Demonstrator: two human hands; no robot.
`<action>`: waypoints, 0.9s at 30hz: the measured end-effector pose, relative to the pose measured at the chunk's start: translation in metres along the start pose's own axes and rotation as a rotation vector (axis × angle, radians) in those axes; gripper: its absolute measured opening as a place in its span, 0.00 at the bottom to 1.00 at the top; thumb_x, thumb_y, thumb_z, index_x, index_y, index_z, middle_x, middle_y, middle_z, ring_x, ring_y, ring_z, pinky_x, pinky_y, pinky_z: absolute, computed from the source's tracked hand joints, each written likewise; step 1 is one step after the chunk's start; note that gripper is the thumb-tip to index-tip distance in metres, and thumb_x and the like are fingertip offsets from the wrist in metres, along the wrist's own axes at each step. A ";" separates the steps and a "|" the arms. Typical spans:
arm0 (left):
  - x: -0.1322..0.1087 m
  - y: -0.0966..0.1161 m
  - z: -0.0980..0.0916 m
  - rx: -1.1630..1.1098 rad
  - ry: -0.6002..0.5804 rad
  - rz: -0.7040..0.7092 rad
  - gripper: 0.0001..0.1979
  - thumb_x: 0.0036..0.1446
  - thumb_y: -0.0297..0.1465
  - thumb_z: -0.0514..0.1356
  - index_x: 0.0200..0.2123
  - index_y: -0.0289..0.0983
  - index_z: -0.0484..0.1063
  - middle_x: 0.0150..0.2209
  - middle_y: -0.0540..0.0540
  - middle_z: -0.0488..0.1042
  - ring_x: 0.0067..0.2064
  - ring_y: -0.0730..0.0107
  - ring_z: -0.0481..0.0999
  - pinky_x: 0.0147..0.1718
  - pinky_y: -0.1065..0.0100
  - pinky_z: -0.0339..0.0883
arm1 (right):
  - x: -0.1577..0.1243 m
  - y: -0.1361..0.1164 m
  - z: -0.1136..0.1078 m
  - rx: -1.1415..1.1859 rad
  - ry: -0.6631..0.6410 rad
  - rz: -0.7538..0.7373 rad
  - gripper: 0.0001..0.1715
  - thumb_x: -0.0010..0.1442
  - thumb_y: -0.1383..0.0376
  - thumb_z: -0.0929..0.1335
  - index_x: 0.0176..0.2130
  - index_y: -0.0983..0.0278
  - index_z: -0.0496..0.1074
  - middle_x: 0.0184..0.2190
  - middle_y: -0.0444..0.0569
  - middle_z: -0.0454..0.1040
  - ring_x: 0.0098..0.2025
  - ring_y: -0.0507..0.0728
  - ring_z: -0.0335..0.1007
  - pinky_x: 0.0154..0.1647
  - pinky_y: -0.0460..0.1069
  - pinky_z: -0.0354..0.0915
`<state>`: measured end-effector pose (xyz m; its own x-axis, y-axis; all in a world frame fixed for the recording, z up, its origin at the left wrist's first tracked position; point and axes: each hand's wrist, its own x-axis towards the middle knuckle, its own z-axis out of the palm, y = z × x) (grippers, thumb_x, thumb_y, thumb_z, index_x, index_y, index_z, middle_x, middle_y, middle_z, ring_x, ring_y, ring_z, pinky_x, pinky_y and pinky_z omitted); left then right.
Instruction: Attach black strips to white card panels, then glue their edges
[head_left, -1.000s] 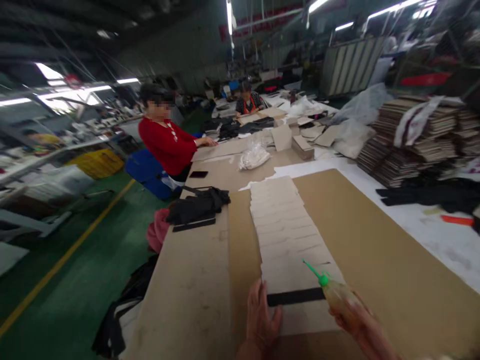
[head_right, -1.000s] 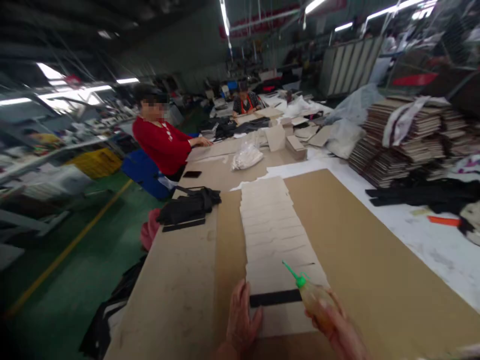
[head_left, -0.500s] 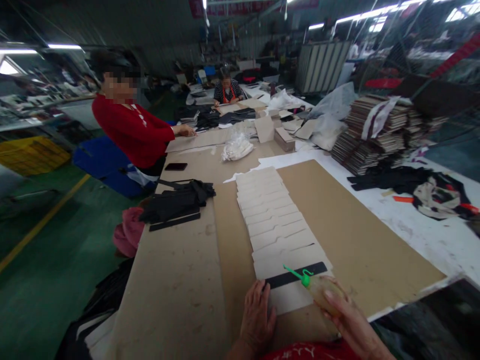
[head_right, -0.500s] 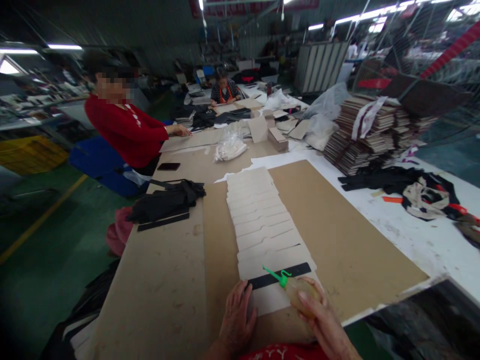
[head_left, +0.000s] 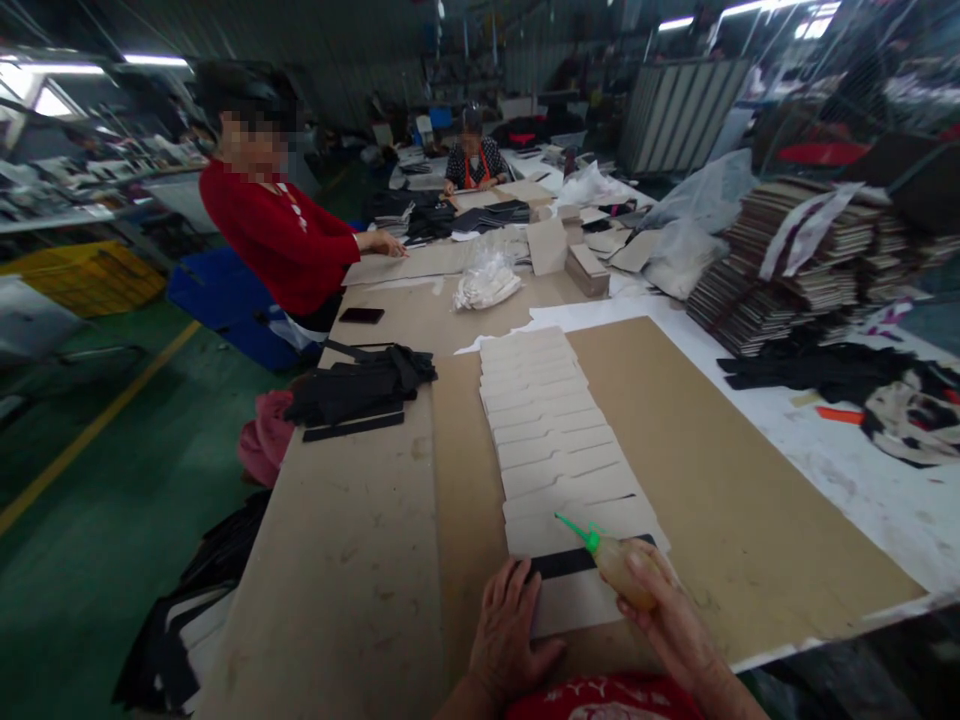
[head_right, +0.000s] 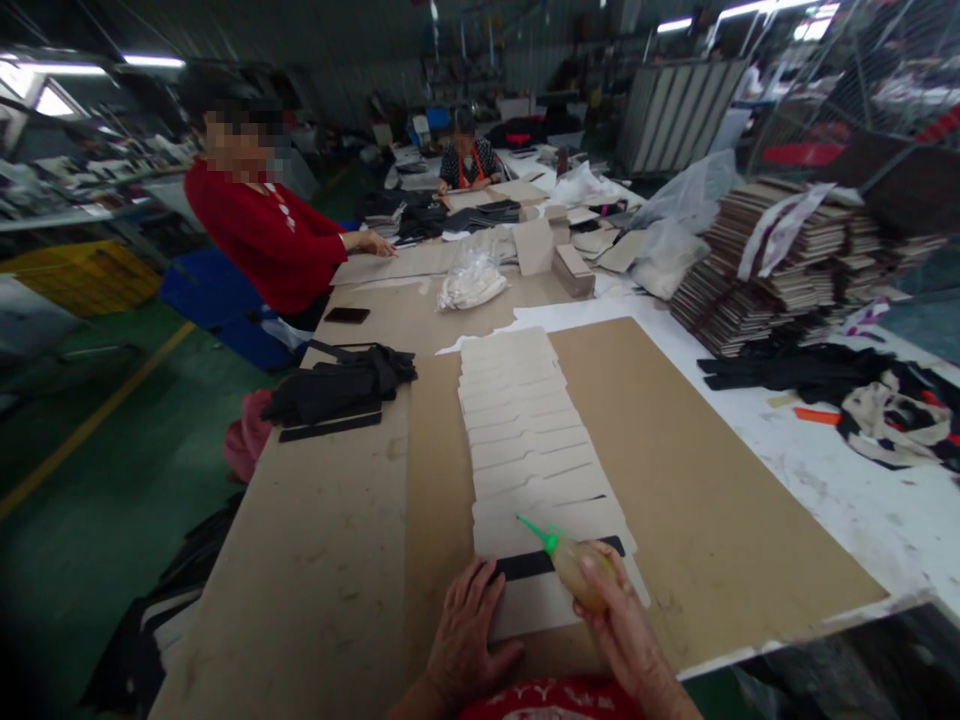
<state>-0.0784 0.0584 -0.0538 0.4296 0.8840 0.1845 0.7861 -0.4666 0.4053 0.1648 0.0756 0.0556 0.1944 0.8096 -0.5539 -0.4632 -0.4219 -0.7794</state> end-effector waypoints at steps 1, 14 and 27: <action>0.001 0.000 0.000 0.009 -0.007 0.012 0.40 0.53 0.53 0.63 0.65 0.45 0.59 0.68 0.45 0.60 0.67 0.50 0.58 0.62 0.51 0.58 | 0.000 0.000 0.000 -0.019 -0.009 -0.007 0.30 0.49 0.50 0.79 0.47 0.54 0.69 0.43 0.41 0.74 0.41 0.56 0.71 0.30 0.46 0.68; 0.011 0.005 -0.004 0.162 0.101 0.069 0.35 0.56 0.50 0.61 0.63 0.44 0.63 0.64 0.47 0.66 0.65 0.59 0.58 0.60 0.60 0.50 | 0.008 0.015 -0.012 -0.063 0.068 0.026 0.36 0.44 0.47 0.78 0.48 0.55 0.67 0.40 0.44 0.77 0.33 0.56 0.72 0.25 0.45 0.62; 0.016 0.012 0.001 0.162 0.151 0.030 0.34 0.58 0.55 0.56 0.61 0.42 0.66 0.62 0.46 0.69 0.62 0.56 0.61 0.54 0.57 0.55 | 0.019 0.025 -0.008 -0.146 0.010 0.010 0.40 0.45 0.46 0.77 0.51 0.57 0.64 0.42 0.48 0.76 0.34 0.58 0.71 0.27 0.47 0.64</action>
<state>-0.0616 0.0665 -0.0471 0.3925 0.8581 0.3312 0.8400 -0.4810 0.2509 0.1635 0.0773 0.0234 0.1991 0.8013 -0.5642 -0.3343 -0.4857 -0.8077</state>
